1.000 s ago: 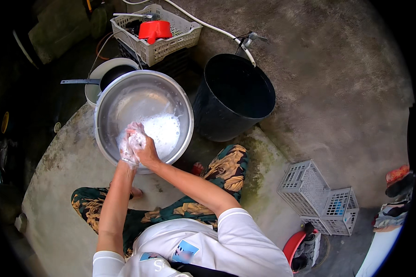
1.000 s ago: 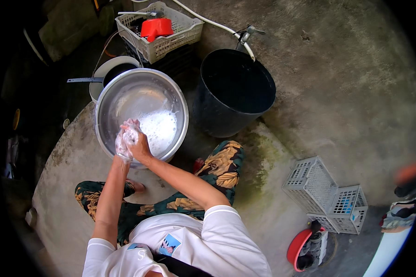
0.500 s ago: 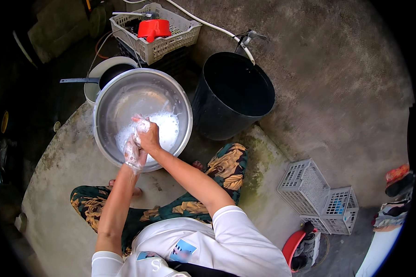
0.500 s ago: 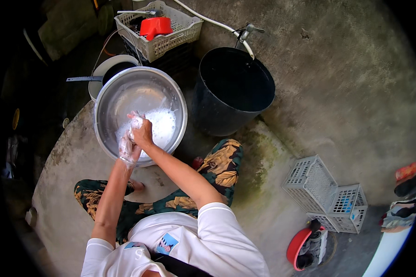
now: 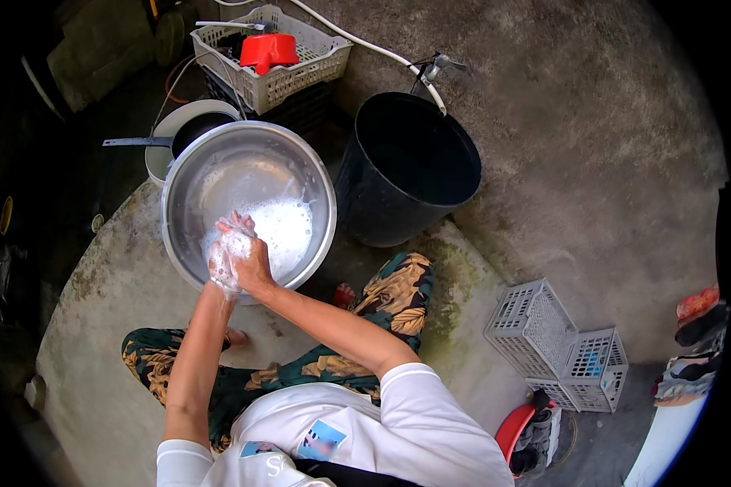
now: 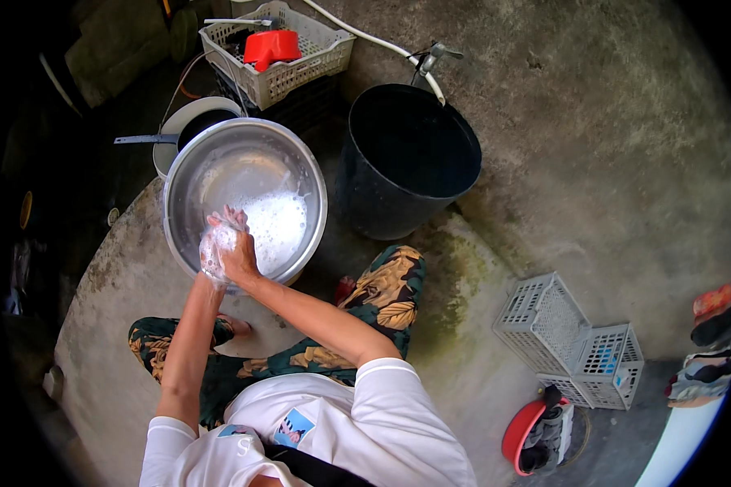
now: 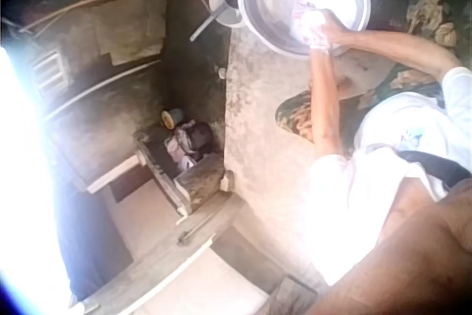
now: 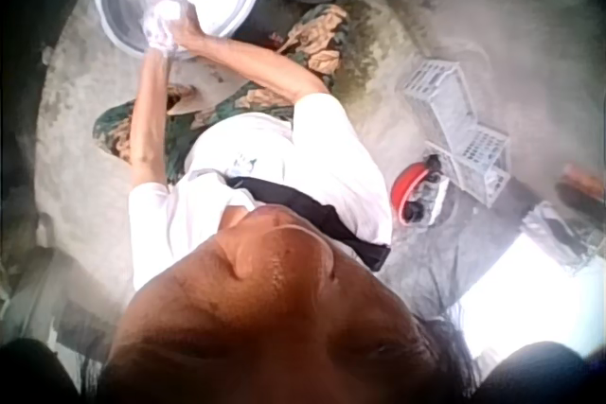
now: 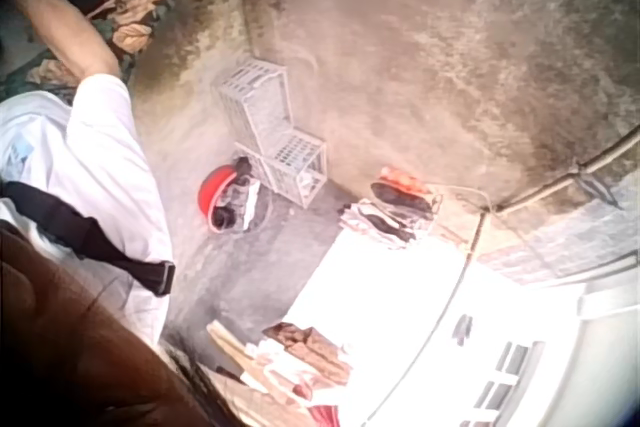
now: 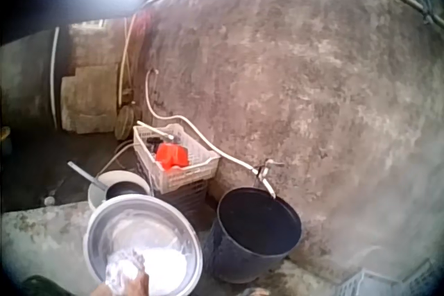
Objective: The person sits on the floor and washes a cloth by hand in a metal basin filled with soapy water. They scrub and rinse the cloth, then pour out the soapy water and add fresh water from a yellow bucket to continue rinsing.
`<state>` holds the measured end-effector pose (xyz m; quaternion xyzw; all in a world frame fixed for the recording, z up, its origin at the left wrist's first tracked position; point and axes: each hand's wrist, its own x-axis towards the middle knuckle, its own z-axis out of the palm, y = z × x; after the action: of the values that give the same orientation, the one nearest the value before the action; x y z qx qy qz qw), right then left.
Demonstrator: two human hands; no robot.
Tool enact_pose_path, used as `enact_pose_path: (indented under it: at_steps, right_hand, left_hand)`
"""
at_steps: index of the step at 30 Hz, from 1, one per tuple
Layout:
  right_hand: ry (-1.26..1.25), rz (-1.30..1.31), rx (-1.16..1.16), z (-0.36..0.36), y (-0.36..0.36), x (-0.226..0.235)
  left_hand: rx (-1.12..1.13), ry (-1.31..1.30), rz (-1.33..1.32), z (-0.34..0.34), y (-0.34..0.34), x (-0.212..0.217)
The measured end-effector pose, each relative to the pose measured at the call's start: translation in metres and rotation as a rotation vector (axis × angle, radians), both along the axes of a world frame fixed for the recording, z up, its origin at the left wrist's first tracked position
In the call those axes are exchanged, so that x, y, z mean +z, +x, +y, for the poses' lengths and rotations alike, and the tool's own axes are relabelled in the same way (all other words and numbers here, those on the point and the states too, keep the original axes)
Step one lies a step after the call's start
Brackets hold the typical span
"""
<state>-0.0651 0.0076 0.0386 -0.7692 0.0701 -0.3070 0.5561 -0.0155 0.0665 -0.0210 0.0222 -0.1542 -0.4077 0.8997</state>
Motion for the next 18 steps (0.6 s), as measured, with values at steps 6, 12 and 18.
enact_pose_path:
  at_steps: [6,12,18]
  right_hand:
    - [0.252,0.131,0.015,-0.022,0.017,-0.004]
    - [-0.022,0.064,-0.049,-0.022,0.022,-0.028]
    - [0.304,0.099,0.129,0.000,0.004,-0.004]
  left_hand:
    - [0.109,0.540,0.096,-0.007,-0.001,0.022]
    - [0.085,0.377,0.077,-0.010,-0.005,0.018]
    - [-0.041,0.053,0.190,0.004,0.017,-0.036]
